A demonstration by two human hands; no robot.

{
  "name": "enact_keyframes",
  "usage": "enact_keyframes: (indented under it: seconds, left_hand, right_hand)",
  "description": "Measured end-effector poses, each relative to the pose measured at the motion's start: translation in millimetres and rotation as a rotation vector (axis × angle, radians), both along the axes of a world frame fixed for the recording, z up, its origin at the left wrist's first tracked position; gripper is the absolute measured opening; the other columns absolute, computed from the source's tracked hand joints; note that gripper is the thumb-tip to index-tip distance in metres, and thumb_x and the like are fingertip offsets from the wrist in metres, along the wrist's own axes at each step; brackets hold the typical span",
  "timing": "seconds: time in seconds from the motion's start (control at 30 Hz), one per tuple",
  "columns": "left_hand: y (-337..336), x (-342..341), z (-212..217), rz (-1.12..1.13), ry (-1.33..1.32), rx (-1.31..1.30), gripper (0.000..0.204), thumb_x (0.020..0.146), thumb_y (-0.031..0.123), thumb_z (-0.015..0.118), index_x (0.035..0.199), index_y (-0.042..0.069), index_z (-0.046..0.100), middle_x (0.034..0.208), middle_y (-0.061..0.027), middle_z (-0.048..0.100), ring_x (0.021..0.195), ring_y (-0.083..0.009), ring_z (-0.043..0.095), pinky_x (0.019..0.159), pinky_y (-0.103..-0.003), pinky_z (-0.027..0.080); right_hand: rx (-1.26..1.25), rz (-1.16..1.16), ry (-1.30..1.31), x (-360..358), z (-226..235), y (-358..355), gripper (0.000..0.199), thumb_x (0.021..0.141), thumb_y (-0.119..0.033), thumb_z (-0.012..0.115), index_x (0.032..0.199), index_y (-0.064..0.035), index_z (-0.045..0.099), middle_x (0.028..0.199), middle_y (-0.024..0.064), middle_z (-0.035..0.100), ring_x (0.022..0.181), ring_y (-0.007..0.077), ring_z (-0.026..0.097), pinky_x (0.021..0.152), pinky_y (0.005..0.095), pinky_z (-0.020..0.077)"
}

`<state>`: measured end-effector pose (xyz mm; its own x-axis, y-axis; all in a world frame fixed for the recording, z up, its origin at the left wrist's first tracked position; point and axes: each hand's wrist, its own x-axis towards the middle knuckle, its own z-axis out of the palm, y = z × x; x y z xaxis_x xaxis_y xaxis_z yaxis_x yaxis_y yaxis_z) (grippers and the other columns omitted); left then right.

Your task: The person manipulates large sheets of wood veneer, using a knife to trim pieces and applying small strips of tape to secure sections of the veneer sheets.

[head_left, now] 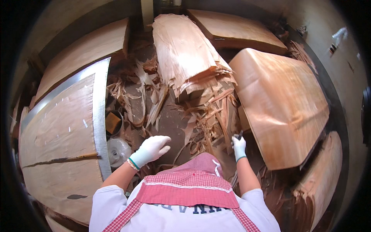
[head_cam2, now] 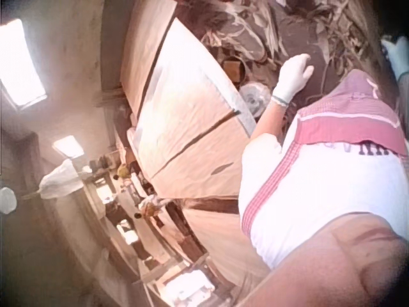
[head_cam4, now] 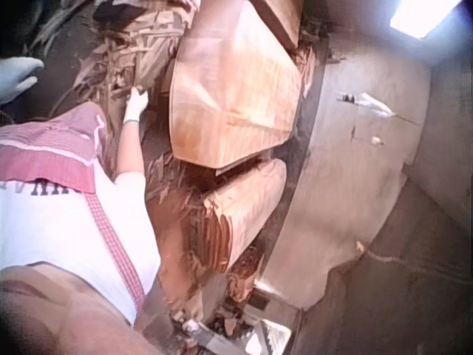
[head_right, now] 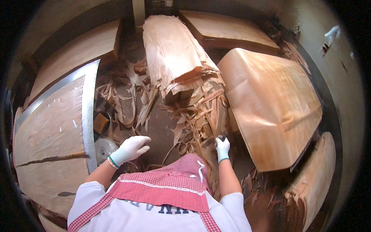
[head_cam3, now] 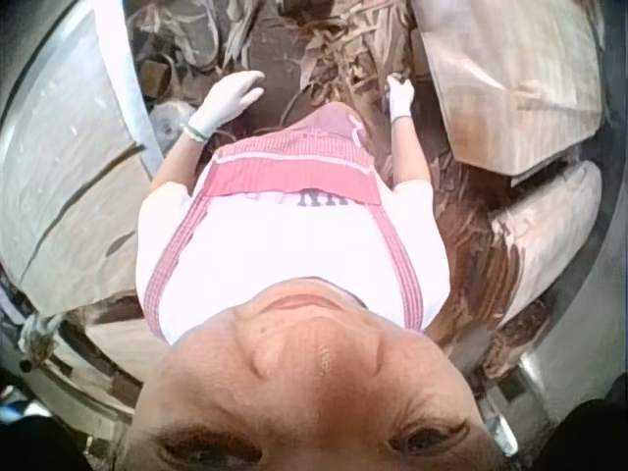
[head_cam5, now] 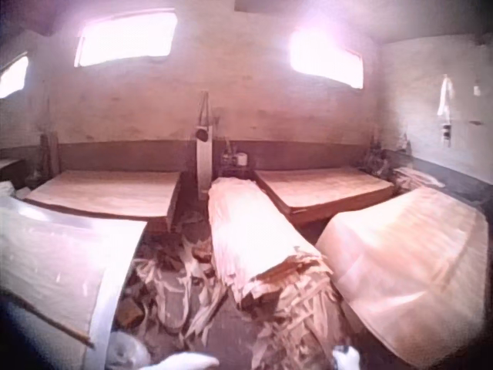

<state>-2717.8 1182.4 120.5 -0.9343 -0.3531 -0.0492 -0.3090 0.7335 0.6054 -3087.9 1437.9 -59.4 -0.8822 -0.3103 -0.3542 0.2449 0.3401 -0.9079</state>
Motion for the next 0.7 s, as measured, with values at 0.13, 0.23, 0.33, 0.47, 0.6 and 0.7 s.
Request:
enact_keyframes:
  seconds: [0.13, 0.23, 0.33, 0.47, 0.6, 0.7]
  left_hand:
    - [-39.3, -87.9, -9.3, 0.048, 0.04, -0.007, 0.035, 0.087, 0.023, 0.061, 0.115, 0.003, 0.058, 0.108, -0.0192, 0.064, 0.102, -0.0357, 0.061, 0.087, -0.042, 0.049]
    - [-58.6, -126.5, -29.6, 0.215, 0.031, 0.043, 0.036, 0.087, 0.024, 0.061, 0.116, 0.003, 0.058, 0.109, -0.0194, 0.064, 0.103, -0.0359, 0.06, 0.088, -0.041, 0.049]
    - [-90.0, -193.7, -52.6, 0.337, 0.0, 0.131, 0.036, 0.088, 0.026, 0.06, 0.115, 0.002, 0.058, 0.108, -0.0193, 0.064, 0.103, -0.0359, 0.061, 0.088, -0.041, 0.048]
    - [-121.2, -254.8, -71.6, 0.514, -0.021, 0.215, 0.032, 0.088, 0.024, 0.059, 0.113, 0.004, 0.059, 0.105, -0.0196, 0.065, 0.1, -0.0353, 0.062, 0.086, -0.04, 0.049]
    - [-170.3, -311.5, -80.0, 0.624, 0.106, 0.303, 0.028, 0.089, 0.024, 0.058, 0.107, 0.003, 0.06, 0.096, -0.0188, 0.065, 0.093, -0.032, 0.064, 0.081, -0.036, 0.049]
    - [-240.4, -358.2, -110.8, 0.782, 0.12, 0.289, 0.031, 0.093, 0.023, 0.056, 0.112, 0.0, 0.058, 0.103, -0.0119, 0.065, 0.093, -0.0217, 0.063, 0.084, -0.034, 0.049]
  right_hand:
    - [0.033, 0.093, 0.674, -151.2, -37.7, -136.1, 0.032, 0.078, -0.014, 0.075, 0.104, -0.0022, 0.06, 0.082, 0.006, 0.065, 0.071, 0.0209, 0.061, 0.066, 0.0326, 0.0498]
    - [0.014, 0.223, 0.599, -196.4, 12.7, -268.1, 0.055, 0.073, -0.022, 0.081, 0.117, -0.0002, 0.056, 0.098, 0.0124, 0.065, 0.089, 0.0247, 0.062, 0.085, 0.0368, 0.0483]
    - [0.068, 0.362, 0.79, -264.4, 5.7, -346.8, 0.073, 0.074, -0.026, 0.081, 0.132, -0.0035, 0.043, 0.121, 0.021, 0.056, 0.112, 0.0345, 0.054, 0.097, 0.0391, 0.0431]
    - [0.358, 0.663, 0.877, -298.0, 15.0, -410.1, 0.058, 0.079, -0.024, 0.071, 0.132, -0.0169, 0.047, 0.12, 0.0148, 0.058, 0.106, 0.034, 0.059, 0.086, 0.0441, 0.049]
    - [0.162, 0.769, 1.371, -311.0, 110.2, -471.0, 0.008, 0.086, -0.021, 0.061, 0.093, -0.0168, 0.058, 0.083, 0.007, 0.059, 0.078, 0.03, 0.061, 0.063, 0.0426, 0.0498]
    - [-0.019, 0.844, 1.616, -322.2, 208.3, -520.9, 0.017, 0.076, -0.016, 0.066, 0.091, -0.0164, 0.059, 0.081, 0.0051, 0.059, 0.075, 0.0257, 0.061, 0.061, 0.0405, 0.0494]
